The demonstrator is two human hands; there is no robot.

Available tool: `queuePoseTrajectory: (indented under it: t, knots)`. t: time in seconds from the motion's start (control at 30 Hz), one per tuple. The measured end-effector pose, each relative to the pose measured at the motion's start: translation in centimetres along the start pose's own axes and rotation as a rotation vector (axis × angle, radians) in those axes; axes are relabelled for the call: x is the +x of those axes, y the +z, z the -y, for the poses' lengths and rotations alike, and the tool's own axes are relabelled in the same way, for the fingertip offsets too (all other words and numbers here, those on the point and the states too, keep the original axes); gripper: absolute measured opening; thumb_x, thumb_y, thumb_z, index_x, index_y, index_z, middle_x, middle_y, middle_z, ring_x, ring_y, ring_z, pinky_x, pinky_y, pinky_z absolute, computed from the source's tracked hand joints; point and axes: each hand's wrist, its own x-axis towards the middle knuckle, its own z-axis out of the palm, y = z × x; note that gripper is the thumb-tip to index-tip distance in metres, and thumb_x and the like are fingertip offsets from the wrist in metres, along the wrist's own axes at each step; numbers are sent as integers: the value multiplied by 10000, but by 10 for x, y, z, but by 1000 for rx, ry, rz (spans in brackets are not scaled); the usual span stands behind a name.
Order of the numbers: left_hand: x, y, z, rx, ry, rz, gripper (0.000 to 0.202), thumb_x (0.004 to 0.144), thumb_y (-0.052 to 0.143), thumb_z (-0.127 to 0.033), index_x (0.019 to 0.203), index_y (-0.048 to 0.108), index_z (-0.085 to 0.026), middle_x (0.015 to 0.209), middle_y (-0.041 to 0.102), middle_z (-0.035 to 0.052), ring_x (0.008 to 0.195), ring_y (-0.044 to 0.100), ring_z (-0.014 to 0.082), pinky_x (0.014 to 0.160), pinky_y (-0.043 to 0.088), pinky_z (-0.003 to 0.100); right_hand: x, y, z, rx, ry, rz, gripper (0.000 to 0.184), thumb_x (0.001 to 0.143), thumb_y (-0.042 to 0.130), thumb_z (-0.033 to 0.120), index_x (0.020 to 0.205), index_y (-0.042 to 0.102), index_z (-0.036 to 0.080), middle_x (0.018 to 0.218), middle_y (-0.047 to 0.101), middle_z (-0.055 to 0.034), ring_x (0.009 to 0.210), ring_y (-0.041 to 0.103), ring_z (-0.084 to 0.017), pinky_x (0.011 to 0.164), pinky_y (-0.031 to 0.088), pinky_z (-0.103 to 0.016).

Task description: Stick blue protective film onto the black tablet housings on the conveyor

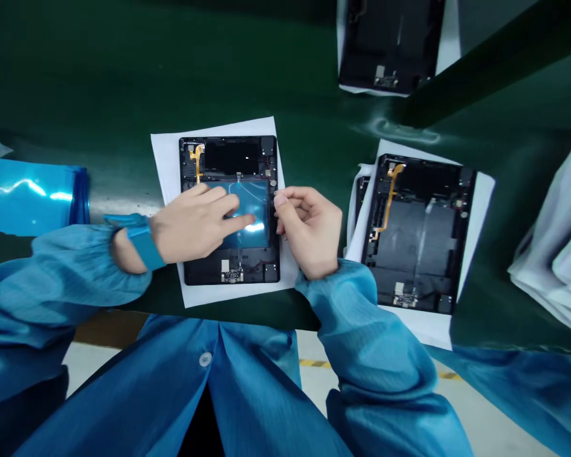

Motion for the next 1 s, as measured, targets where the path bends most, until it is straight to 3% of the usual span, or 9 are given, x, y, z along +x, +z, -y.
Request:
queuePoseTrajectory:
  t: [0.17,0.23,0.3,0.37,0.47,0.53,0.6,0.8,1.0]
  knots:
    - [11,3,-7,-19,-18,40,433,978,419,-115,1359,596,-222,1080,637,124,975,593,277,754,371,393,-1,-1,6,-80,-24,54,174,826,706,338,896,698,179,621,617,42,453,526,-85,429,402,-203]
    - [1,-1,2,-68,-35,62,471,950,451,-105,1400,553,-199,1129,643,124,999,601,272,794,407,393,-8,1,16,-229,-144,72,152,858,674,315,935,709,189,689,663,20,501,557,-98,485,444,-226]
    - [-18,-6,15,-138,-127,37,495,944,502,-159,1439,502,-155,1230,630,142,1082,602,285,876,450,406,-16,5,28,-448,-370,166,161,912,627,293,999,727,202,814,718,-17,608,609,-125,606,504,-268]
    - [-39,-11,30,-203,-251,-25,581,954,583,-344,1470,454,-108,1365,575,188,1226,565,325,990,460,451,-20,12,39,-669,-621,359,226,971,566,300,1080,736,198,928,735,-59,752,646,-174,733,521,-319]
    - [-64,-10,45,-267,-346,-38,1006,813,675,-722,1526,371,-81,1532,434,258,1423,422,402,1138,385,546,-15,27,46,-931,-845,628,370,1014,504,382,1239,699,162,1035,703,-123,876,625,-249,774,485,-375]
    - [-72,-6,47,-287,-365,23,1193,718,667,-841,1561,313,-74,1590,354,281,1482,342,435,1191,310,606,-5,37,46,-1046,-880,701,472,1019,477,449,1338,646,146,1108,670,-155,906,599,-273,763,456,-387]
    - [-74,-2,45,-286,-382,88,1242,712,635,-873,1580,271,-62,1625,293,285,1510,295,445,1216,247,645,4,45,45,-1109,-857,709,553,1022,441,500,1409,593,135,1170,642,-176,935,588,-288,753,436,-386]
    - [-72,0,38,-253,-415,148,1298,707,635,-878,1606,197,-50,1667,212,246,1550,232,411,1263,183,600,9,55,45,-1180,-758,656,732,1004,421,595,1503,478,62,1179,622,-205,976,595,-318,734,420,-390]
    - [-72,-1,37,-231,-433,190,1265,748,626,-848,1622,143,-72,1689,173,202,1571,187,384,1286,146,556,-16,42,37,-1079,-981,755,810,990,315,692,1363,605,35,1000,651,-162,884,556,-266,757,401,-377]
